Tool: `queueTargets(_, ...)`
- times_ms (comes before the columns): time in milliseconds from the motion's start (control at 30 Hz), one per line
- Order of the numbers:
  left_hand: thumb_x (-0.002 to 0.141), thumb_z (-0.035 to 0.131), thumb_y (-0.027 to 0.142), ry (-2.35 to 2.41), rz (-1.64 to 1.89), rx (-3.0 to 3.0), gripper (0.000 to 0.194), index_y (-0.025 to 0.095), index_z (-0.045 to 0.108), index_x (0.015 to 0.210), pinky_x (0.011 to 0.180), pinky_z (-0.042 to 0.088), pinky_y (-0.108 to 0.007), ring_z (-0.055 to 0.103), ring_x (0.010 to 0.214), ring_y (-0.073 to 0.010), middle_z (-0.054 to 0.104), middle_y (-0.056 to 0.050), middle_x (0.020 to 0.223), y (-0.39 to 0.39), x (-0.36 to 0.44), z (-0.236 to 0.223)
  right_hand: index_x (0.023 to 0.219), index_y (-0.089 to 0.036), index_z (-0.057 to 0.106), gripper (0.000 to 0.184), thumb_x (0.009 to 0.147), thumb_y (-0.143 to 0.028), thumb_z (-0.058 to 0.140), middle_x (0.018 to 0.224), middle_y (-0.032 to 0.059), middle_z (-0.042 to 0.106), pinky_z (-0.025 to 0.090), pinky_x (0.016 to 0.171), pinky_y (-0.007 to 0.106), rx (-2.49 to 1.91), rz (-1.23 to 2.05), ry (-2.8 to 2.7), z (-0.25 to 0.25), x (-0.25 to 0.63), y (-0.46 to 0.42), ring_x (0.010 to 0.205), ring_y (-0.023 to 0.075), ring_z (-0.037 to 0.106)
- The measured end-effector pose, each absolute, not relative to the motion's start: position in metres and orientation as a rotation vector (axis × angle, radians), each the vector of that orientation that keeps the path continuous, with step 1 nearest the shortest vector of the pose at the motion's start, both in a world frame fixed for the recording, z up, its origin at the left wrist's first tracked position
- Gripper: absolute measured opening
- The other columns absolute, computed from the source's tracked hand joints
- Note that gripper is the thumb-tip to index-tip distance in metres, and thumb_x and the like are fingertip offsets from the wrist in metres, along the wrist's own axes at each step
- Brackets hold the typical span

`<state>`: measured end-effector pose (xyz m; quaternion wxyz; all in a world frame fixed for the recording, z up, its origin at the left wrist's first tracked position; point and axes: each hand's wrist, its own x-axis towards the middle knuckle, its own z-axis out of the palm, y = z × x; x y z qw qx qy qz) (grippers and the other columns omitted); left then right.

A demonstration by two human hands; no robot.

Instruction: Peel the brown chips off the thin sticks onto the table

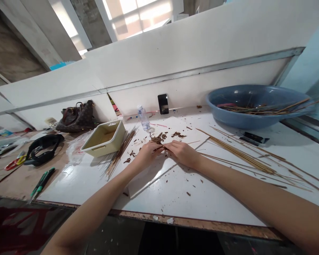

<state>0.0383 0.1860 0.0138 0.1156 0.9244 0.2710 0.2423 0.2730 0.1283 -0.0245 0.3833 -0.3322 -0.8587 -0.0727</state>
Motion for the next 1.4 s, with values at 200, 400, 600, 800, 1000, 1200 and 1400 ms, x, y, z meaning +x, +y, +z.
queueTargets(200, 0.112, 0.06, 0.025, 0.757, 0.731, 2.732, 0.025, 0.019, 0.081, 0.1, 0.084, 0.059, -0.037, 0.072, 0.09, -0.0248, 0.08, -0.008, 0.093, 0.184, 0.041, 0.013, 0.149, -0.022, 0.063, 0.036, 0.114, -0.023, 0.054, 0.121, 0.0139, 0.081, 0.069, 0.091, 0.051, -0.811, -0.206, -2.177, -0.023, 0.275, 0.127, 0.105, 0.0308, 0.078)
queueTargets(400, 0.112, 0.063, 0.025, 0.771, 0.71, 2.734, 0.022, 0.018, 0.08, 0.1, 0.082, 0.057, -0.035, 0.071, 0.089, -0.0248, 0.079, -0.007, 0.09, 0.183, 0.042, 0.015, 0.152, -0.017, 0.059, 0.039, 0.114, -0.019, 0.049, 0.112, 0.0148, 0.081, 0.069, 0.086, 0.05, -0.785, -0.341, -2.246, -0.027, 0.277, 0.129, 0.097, 0.0306, 0.076)
queueTargets(600, 0.111, 0.065, 0.024, 0.802, 0.598, 2.804, 0.021, 0.017, 0.08, 0.098, 0.083, 0.057, -0.036, 0.072, 0.093, -0.0263, 0.08, -0.009, 0.094, 0.184, 0.043, 0.01, 0.152, -0.015, 0.057, 0.04, 0.114, -0.013, 0.046, 0.115, 0.015, 0.08, 0.068, 0.081, 0.048, -0.748, -0.332, -2.328, -0.031, 0.278, 0.129, 0.09, 0.0287, 0.074)
queueTargets(800, 0.113, 0.062, 0.029, 0.798, 0.579, 2.905, 0.023, 0.017, 0.08, 0.104, 0.088, 0.058, -0.038, 0.072, 0.098, -0.0272, 0.08, -0.01, 0.099, 0.183, 0.039, 0.018, 0.147, -0.016, 0.061, 0.034, 0.116, -0.022, 0.051, 0.107, 0.013, 0.08, 0.067, 0.079, 0.047, -0.826, -0.287, -2.278, -0.029, 0.275, 0.129, 0.09, 0.0292, 0.076)
queueTargets(1000, 0.115, 0.06, 0.031, 0.877, 0.598, 2.925, 0.025, 0.017, 0.077, 0.105, 0.087, 0.056, -0.037, 0.071, 0.097, -0.0261, 0.078, -0.009, 0.098, 0.176, 0.038, 0.025, 0.152, -0.015, 0.057, 0.037, 0.116, -0.025, 0.052, 0.115, 0.0164, 0.08, 0.069, 0.087, 0.049, -0.839, -0.302, -2.235, -0.024, 0.271, 0.129, 0.102, 0.0314, 0.079)
queueTargets(1200, 0.116, 0.058, 0.031, 0.96, 0.527, 2.86, 0.025, 0.016, 0.075, 0.106, 0.086, 0.056, -0.035, 0.072, 0.101, -0.0257, 0.076, -0.009, 0.103, 0.174, 0.039, 0.026, 0.149, -0.02, 0.059, 0.034, 0.115, -0.025, 0.056, 0.116, 0.0132, 0.08, 0.068, 0.087, 0.047, -0.856, -0.255, -2.172, -0.022, 0.272, 0.127, 0.103, 0.0302, 0.079)
queueTargets(1400, 0.11, 0.07, 0.03, 0.918, 0.624, 2.742, 0.015, 0.017, 0.077, 0.111, 0.088, 0.056, -0.035, 0.071, 0.102, -0.0253, 0.076, -0.008, 0.106, 0.172, 0.042, 0.018, 0.138, -0.02, 0.065, 0.026, 0.116, -0.021, 0.052, 0.101, 0.0092, 0.078, 0.065, 0.078, 0.043, -0.82, -0.234, -2.176, -0.019, 0.271, 0.122, 0.09, 0.0275, 0.076)
